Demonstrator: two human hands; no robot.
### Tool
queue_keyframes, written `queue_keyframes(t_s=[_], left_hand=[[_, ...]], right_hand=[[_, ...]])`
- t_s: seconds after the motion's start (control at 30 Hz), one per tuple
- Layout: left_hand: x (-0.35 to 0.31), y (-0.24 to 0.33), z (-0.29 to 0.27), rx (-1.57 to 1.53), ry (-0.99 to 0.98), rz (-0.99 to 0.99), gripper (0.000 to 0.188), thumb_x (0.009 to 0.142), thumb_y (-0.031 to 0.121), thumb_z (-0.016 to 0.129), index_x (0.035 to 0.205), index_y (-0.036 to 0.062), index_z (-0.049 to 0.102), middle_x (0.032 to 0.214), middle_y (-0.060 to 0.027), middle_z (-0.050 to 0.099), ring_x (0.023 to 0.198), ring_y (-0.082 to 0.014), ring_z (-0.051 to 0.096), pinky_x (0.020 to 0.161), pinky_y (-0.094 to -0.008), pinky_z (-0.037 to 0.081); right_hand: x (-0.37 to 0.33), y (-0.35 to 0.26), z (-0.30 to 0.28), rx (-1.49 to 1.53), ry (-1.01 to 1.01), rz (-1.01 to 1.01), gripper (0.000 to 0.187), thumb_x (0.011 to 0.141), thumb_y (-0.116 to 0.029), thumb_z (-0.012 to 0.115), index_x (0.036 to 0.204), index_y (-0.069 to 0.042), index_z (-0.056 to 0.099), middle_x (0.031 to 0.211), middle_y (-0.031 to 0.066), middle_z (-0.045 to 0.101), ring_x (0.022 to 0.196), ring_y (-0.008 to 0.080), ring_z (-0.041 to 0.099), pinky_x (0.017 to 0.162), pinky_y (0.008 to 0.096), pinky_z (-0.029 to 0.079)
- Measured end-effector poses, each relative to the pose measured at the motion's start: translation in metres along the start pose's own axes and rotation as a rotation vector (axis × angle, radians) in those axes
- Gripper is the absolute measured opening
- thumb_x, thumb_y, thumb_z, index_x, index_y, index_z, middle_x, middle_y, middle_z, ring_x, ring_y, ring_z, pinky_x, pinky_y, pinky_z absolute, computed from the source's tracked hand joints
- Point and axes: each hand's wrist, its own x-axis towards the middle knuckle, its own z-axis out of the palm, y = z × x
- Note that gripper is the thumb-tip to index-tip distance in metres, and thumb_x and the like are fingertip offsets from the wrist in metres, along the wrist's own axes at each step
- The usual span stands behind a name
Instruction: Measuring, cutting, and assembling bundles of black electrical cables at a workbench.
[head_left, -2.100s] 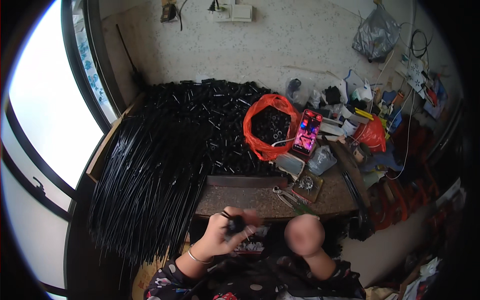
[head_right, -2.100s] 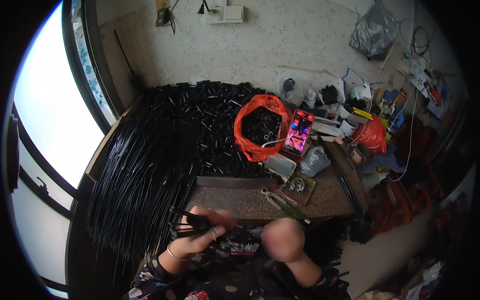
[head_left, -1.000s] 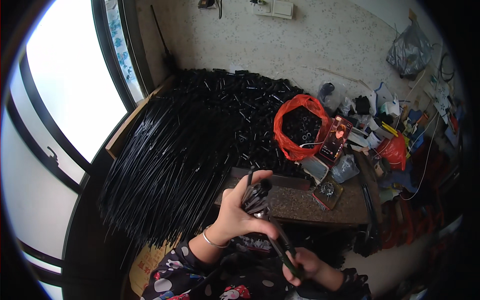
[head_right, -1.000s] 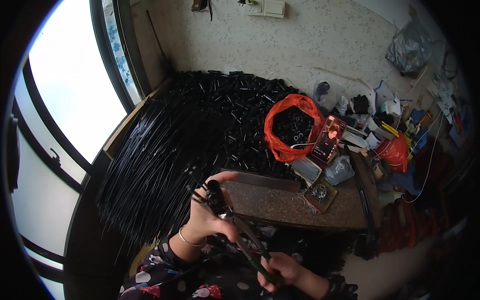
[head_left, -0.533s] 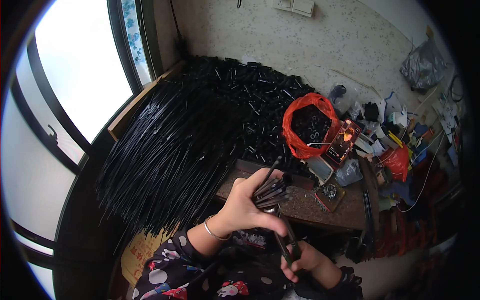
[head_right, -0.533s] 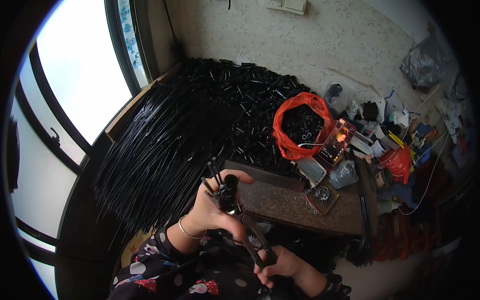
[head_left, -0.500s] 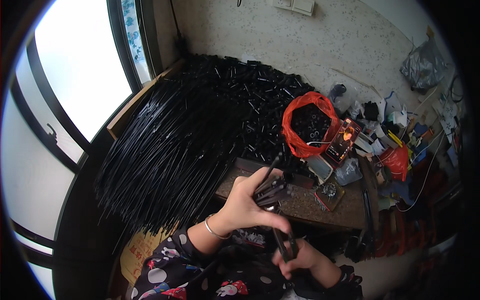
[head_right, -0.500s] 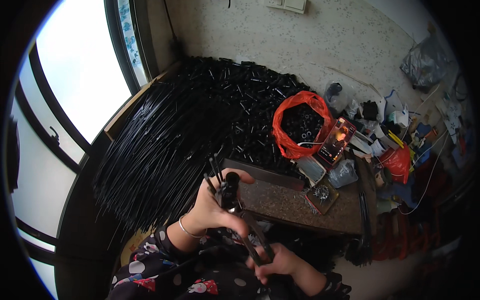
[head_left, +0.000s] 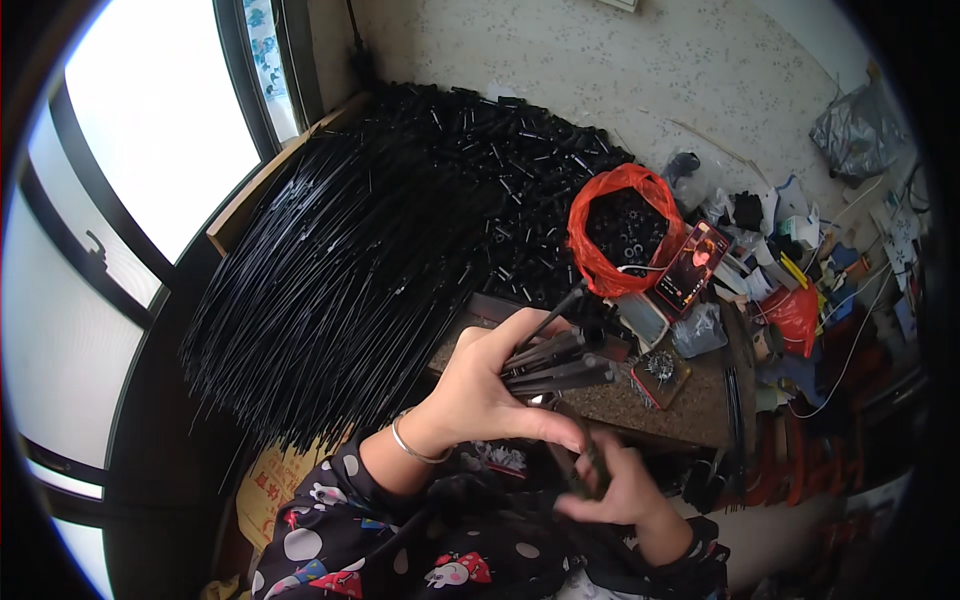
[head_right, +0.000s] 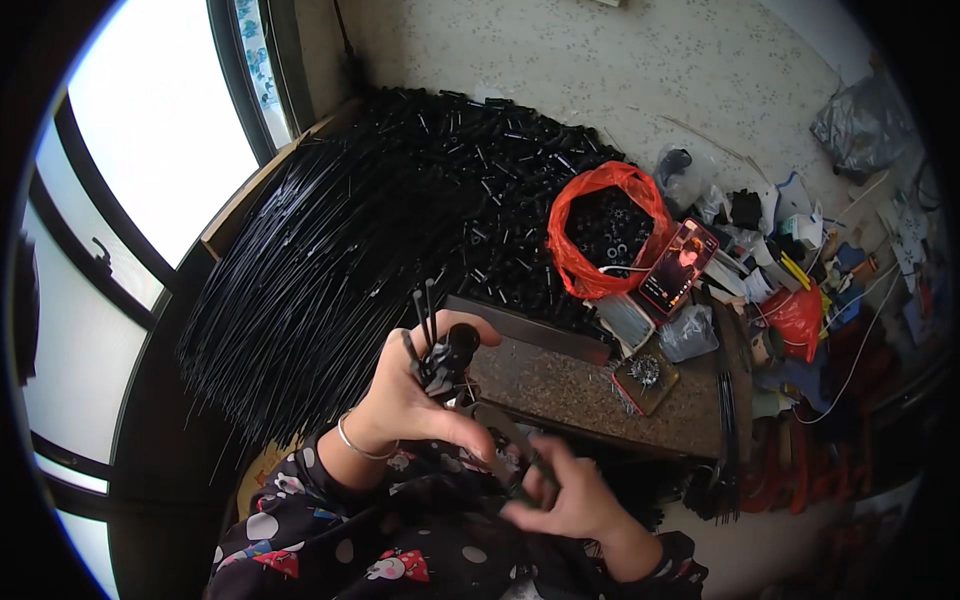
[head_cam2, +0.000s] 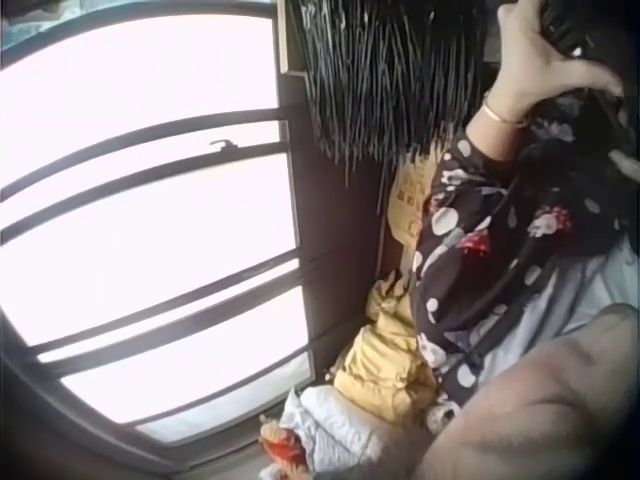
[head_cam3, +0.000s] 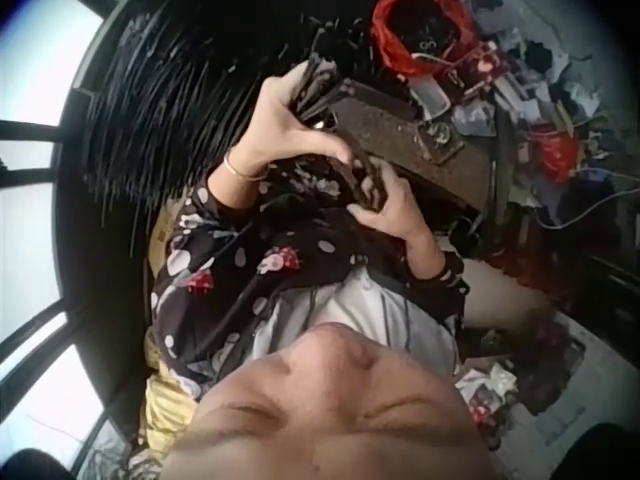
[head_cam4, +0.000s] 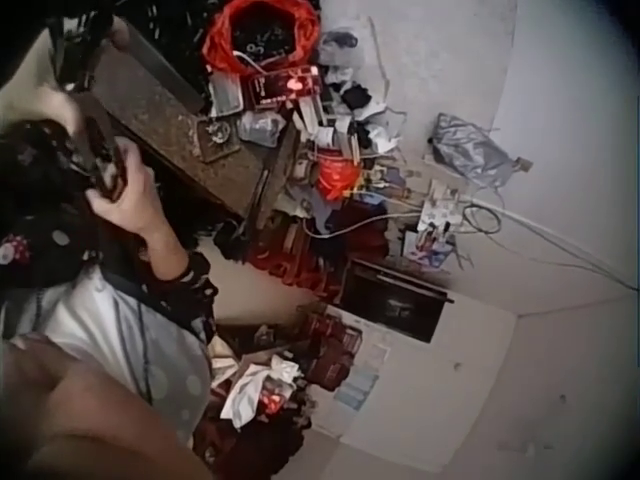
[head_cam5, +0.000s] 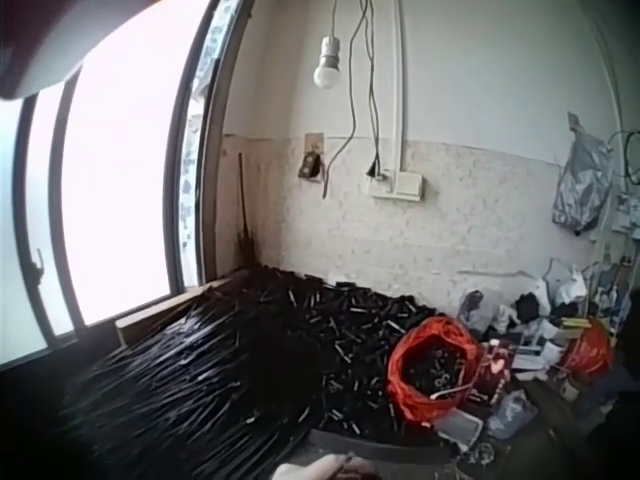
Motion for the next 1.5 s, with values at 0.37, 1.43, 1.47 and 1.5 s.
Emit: queue_keyframes(t_s=[0.37, 1.43, 1.47, 1.5], left_hand=[[0.003, 0.006, 0.0, -0.105, -0.008, -0.021, 0.059, 0.053, 0.026, 0.087, 0.095, -0.002, 0.056, 0.068, -0.0007, 0.06, 0.06, -0.0043, 0.053, 0.056, -0.0186, 0.043], [-0.025, -0.003, -0.005, -0.562, 0.029, -0.183, 0.026, 0.078, 0.013, 0.067, 0.083, 0.0026, 0.043, 0.064, -0.0072, 0.054, 0.056, -0.0145, 0.053, 0.061, -0.0303, 0.048], [-0.026, -0.005, -0.005, -0.607, -0.009, -0.169, 0.026, 0.078, 0.012, 0.067, 0.081, 0.0035, 0.042, 0.064, -0.0079, 0.053, 0.055, -0.0151, 0.052, 0.061, -0.0309, 0.048], [-0.027, -0.006, -0.005, -0.584, -0.019, -0.194, 0.028, 0.076, 0.011, 0.068, 0.079, 0.0049, 0.041, 0.062, -0.0077, 0.053, 0.055, -0.0153, 0.052, 0.06, -0.0296, 0.048]], right_hand=[[-0.006, 0.013, 0.011, 0.489, -0.216, 0.076, 0.04, 0.089, 0.0, 0.045, 0.128, 0.003, 0.038, 0.095, 0.0131, 0.06, 0.078, 0.0165, 0.061, 0.074, 0.0275, 0.048], [-0.017, 0.026, -0.002, 0.625, 0.24, -0.036, 0.025, 0.075, 0.007, 0.058, 0.097, 0.0, 0.049, 0.101, 0.0106, 0.051, 0.088, 0.0165, 0.056, 0.069, 0.0248, 0.046], [-0.016, 0.026, -0.004, 0.575, 0.254, -0.119, 0.023, 0.074, 0.006, 0.059, 0.096, 0.001, 0.05, 0.106, 0.0111, 0.049, 0.094, 0.0176, 0.055, 0.071, 0.0258, 0.046], [-0.018, 0.024, -0.005, 0.766, 0.234, -0.026, 0.024, 0.073, 0.0, 0.063, 0.094, 0.002, 0.051, 0.116, 0.0103, 0.044, 0.105, 0.0196, 0.05, 0.079, 0.0305, 0.044]])
